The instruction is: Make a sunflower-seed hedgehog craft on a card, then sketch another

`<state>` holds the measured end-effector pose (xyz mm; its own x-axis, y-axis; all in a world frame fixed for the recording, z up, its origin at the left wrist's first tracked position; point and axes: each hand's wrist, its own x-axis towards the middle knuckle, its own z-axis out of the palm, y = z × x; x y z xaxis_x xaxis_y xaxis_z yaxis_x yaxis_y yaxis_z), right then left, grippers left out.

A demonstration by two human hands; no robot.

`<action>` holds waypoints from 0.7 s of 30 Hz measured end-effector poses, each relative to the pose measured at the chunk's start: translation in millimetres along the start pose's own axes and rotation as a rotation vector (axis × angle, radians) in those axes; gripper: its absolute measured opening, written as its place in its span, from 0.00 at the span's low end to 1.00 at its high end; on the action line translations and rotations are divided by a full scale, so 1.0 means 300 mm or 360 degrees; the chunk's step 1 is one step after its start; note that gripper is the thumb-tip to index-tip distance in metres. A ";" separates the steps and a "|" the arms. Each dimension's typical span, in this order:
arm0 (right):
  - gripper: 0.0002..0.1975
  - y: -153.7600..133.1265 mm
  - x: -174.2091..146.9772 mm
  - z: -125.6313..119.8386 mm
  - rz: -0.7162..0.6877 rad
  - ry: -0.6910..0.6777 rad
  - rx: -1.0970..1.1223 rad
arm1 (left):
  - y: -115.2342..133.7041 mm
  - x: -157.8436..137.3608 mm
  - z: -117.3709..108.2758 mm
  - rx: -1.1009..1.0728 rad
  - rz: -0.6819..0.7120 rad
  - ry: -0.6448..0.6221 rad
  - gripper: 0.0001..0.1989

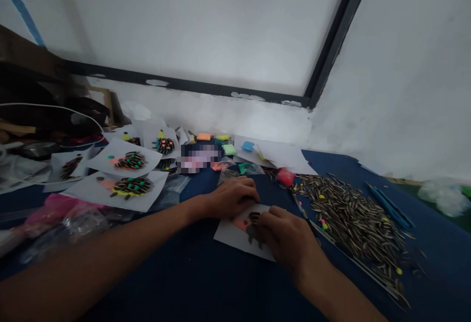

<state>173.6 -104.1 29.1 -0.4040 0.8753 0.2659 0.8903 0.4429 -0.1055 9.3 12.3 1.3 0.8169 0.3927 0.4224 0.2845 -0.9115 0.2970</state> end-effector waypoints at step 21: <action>0.12 0.205 -0.011 -0.130 0.0909 -0.0249 -0.0718 | -0.007 -0.003 0.002 -0.0061 0.0039 0.0016 0.08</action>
<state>237.9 -87.2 59.2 0.1524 0.9777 0.1446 0.9568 -0.1826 0.2261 8.2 13.7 -0.3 0.8184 0.3715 0.4385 0.2447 -0.9156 0.3189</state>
